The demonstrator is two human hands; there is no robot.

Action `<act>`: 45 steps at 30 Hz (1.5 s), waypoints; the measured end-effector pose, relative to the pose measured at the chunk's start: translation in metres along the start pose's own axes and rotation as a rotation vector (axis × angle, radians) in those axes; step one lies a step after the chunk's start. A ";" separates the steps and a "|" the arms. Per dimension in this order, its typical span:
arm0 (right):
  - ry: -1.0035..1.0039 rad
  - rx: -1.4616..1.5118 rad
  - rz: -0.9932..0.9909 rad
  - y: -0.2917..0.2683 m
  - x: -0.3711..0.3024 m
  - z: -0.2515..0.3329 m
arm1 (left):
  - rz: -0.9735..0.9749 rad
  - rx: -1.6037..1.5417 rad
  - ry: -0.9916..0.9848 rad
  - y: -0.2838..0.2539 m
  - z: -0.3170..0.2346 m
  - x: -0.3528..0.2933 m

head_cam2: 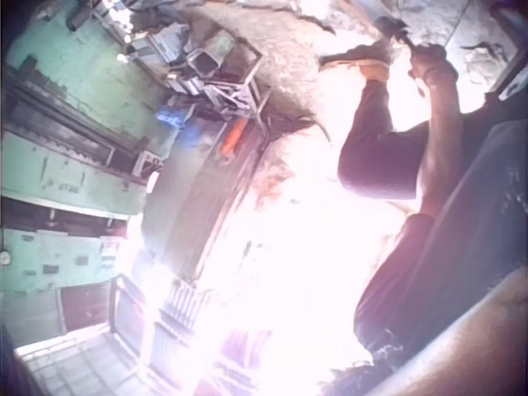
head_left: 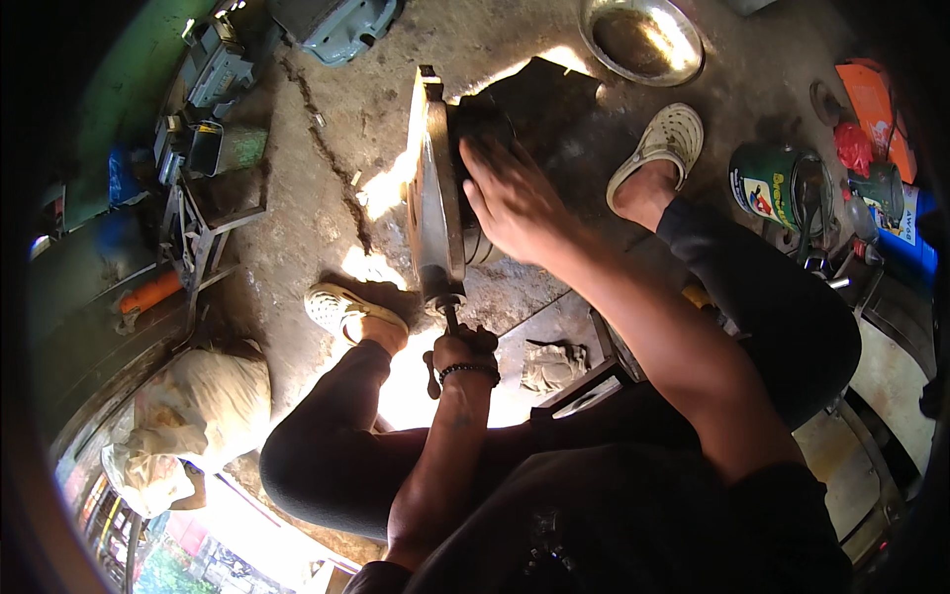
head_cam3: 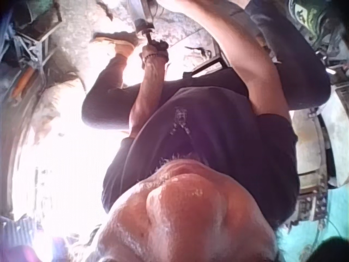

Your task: The person sits on the floor and cleans a metal mechanical part using a cloth and a small brush. They repeatedly wipe and scrub the surface, occasionally rotating the part to access different areas.

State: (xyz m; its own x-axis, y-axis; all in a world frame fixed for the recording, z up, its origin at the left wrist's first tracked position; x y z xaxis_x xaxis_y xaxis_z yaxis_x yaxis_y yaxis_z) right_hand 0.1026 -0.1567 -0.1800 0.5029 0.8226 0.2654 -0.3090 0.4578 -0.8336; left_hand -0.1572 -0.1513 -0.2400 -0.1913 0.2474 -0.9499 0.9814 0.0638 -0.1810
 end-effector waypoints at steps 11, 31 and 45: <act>-0.012 -0.046 0.157 -0.007 -0.012 -0.002 | -0.044 0.155 0.053 -0.029 0.004 0.061; 0.102 0.100 0.006 0.001 -0.027 0.012 | -0.095 -0.033 0.003 -0.007 0.002 0.015; 0.169 0.158 0.042 0.008 -0.017 0.002 | -0.056 -0.318 -0.080 -0.034 0.015 0.058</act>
State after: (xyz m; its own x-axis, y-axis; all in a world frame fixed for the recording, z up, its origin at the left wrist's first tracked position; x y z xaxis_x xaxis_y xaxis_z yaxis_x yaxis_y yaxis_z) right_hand 0.0900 -0.1665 -0.1910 0.6108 0.7800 0.1362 -0.4486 0.4826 -0.7522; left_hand -0.2011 -0.1534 -0.2926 -0.2309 0.1591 -0.9599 0.9130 0.3766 -0.1571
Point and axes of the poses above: each hand's wrist, its own x-axis towards the middle knuckle, its own y-axis out of the palm, z = x × y, the point moved 3 cm from there along x, towards the middle knuckle, and after that the axes turned 5 degrees about -y, right-handed, at the moved point
